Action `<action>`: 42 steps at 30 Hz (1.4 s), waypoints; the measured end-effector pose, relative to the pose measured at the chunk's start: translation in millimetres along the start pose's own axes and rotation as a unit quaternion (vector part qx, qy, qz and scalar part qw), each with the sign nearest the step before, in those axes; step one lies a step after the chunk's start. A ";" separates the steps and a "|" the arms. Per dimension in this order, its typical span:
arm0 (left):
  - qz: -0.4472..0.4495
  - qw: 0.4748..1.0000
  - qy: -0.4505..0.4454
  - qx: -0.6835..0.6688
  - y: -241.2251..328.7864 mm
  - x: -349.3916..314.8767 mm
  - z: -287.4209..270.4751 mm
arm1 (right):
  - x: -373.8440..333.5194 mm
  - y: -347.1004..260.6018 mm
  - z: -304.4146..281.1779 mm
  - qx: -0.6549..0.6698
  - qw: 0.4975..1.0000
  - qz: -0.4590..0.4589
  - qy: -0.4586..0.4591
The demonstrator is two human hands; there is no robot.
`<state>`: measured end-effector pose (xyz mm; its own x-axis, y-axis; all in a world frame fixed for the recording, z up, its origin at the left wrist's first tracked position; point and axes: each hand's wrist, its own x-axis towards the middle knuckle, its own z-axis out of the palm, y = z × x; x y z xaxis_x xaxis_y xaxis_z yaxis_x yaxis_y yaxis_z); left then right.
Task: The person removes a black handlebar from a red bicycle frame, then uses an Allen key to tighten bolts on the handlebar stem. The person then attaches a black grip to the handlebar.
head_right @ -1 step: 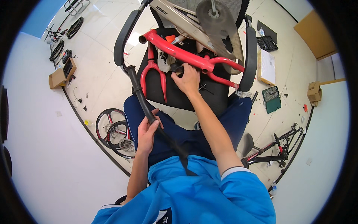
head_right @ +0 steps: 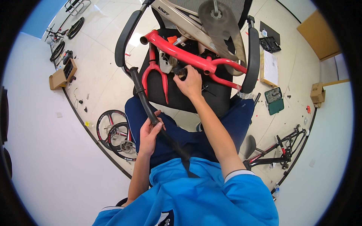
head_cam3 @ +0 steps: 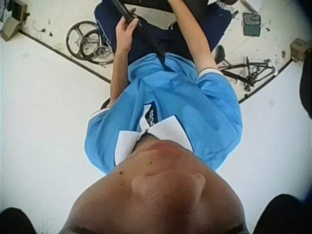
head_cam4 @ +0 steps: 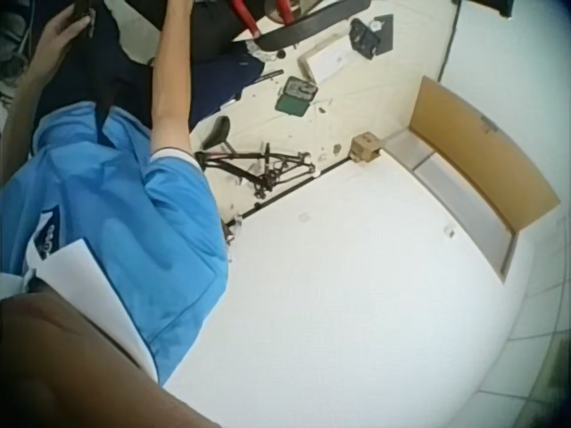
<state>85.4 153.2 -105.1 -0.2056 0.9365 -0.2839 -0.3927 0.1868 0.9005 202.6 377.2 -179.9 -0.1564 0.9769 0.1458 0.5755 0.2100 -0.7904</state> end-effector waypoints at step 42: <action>-0.012 0.995 -0.077 0.063 10.2 26.1 25.4 | -106.1 -29.8 -124.3 0.412 0.840 0.205 -0.286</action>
<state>98.8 187.2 -94.9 -0.0546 0.9636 -0.2619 -0.2784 0.2372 0.9307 301.9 272.3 -97.9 -0.5765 0.7319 -0.3633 -0.0397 -0.4692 -0.8822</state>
